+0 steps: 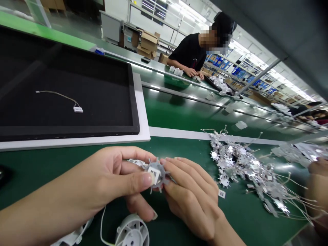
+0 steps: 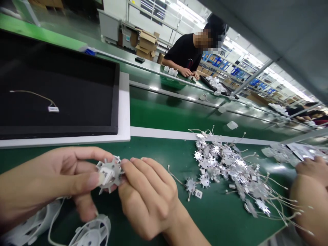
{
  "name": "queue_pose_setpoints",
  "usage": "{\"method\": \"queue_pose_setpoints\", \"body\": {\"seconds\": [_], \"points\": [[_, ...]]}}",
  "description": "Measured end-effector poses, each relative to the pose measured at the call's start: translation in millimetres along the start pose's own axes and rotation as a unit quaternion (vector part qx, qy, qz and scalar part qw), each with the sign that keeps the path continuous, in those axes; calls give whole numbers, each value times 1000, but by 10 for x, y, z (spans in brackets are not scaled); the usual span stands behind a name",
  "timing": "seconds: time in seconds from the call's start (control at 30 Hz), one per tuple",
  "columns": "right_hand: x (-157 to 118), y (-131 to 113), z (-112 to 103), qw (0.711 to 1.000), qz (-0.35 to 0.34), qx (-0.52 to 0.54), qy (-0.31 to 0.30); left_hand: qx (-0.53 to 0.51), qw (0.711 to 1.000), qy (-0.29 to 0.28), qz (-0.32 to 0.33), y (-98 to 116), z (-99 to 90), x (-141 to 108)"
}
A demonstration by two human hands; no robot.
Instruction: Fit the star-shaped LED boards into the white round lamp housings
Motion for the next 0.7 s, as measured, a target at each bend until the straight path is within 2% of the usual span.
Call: {"method": "queue_pose_setpoints", "body": {"seconds": [0.13,0.27,0.43,0.5,0.57,0.63,0.7], "points": [[22,32,-20,999,1,33,-42,-15,1000,6,26,31,46,-27],[37,61,-76,998,27,29,-42,15,998,29,50,102,48,-88],[-19,108,-16,997,55,46,-22,32,995,53,85,173,18,-126],[-38,128,16,992,101,74,-12,41,994,57,88,182,7,-122],[-45,152,36,979,177,99,-8,48,993,62,84,189,-3,-113],[-45,179,46,951,276,141,-13,49,993,69,79,198,-8,-106],[-45,204,58,907,370,201,-27,54,992,78,78,207,-5,-104]]}}
Point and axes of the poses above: each hand's wrist, its own x-axis towards the middle knuckle, its own z-axis out of the palm, y = z × x, the point moved 4 cm from there along x, towards the middle knuckle, and after that the axes turned 13 degrees about y, right-handed, at the moved point
